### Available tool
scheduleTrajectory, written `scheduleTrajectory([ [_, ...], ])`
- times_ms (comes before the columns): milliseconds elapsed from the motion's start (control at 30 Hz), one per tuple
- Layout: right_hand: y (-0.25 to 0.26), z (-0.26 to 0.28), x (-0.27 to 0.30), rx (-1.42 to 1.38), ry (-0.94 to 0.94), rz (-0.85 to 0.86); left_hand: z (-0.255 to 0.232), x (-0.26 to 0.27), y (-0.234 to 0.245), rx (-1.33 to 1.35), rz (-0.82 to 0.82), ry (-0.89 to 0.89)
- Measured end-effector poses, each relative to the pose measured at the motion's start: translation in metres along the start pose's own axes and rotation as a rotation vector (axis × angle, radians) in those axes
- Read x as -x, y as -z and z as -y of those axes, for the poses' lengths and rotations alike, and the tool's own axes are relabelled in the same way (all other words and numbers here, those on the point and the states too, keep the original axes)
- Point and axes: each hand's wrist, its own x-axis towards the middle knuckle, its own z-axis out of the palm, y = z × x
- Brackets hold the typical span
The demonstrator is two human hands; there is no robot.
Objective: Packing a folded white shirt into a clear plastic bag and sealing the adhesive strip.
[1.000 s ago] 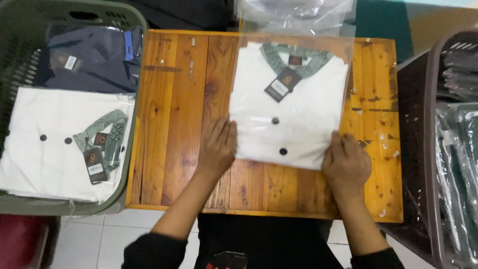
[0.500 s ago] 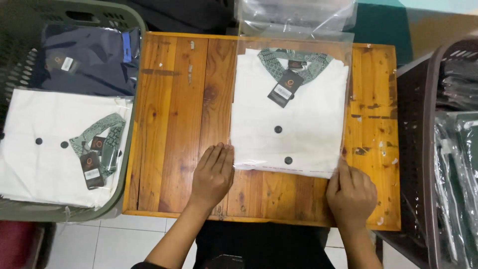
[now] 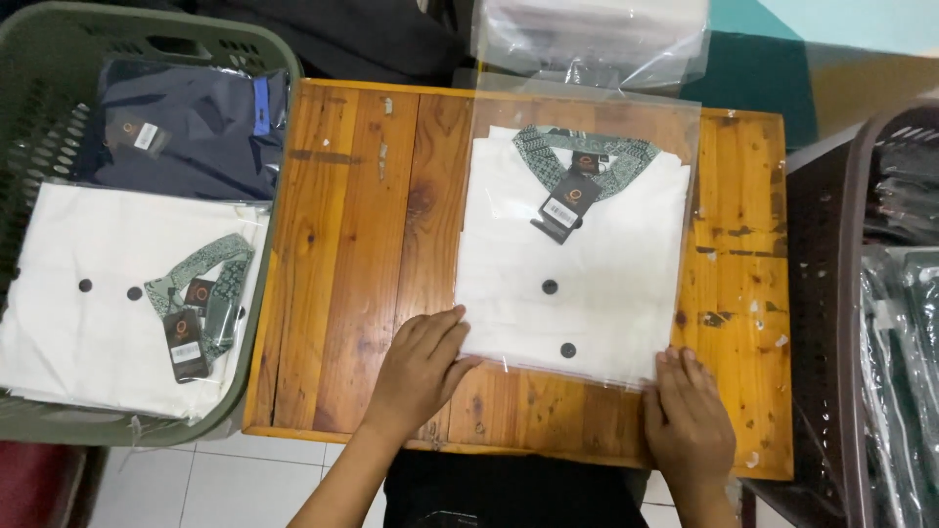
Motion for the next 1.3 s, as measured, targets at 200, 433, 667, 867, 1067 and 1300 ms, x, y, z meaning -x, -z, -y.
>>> scheduleTrajectory([
  [200, -0.016, -0.007, -0.044, 0.178, 0.055, -0.116, 0.019, -0.031, -0.028, -0.022, -0.014, 0.028],
  [433, -0.032, -0.027, -0.053, 0.104, -0.079, -0.212, 0.051, -0.053, -0.048, -0.209, -0.272, 0.017],
  [667, -0.003, -0.001, -0.026, 0.269, 0.034, -0.123, 0.009, -0.019, -0.02, -0.15, -0.174, -0.019],
  [867, -0.035, -0.024, -0.068, 0.352, 0.007, -0.182, 0.046, -0.07, -0.038, -0.167, -0.17, -0.033],
  [1067, 0.01, -0.017, -0.06, 0.296, -0.004, -0.212, 0.006, -0.05, -0.014, -0.106, -0.246, 0.014],
  [1300, 0.032, -0.007, -0.002, 0.046, 0.264, -0.07, -0.006, 0.039, -0.011, -0.145, -0.005, 0.064],
])
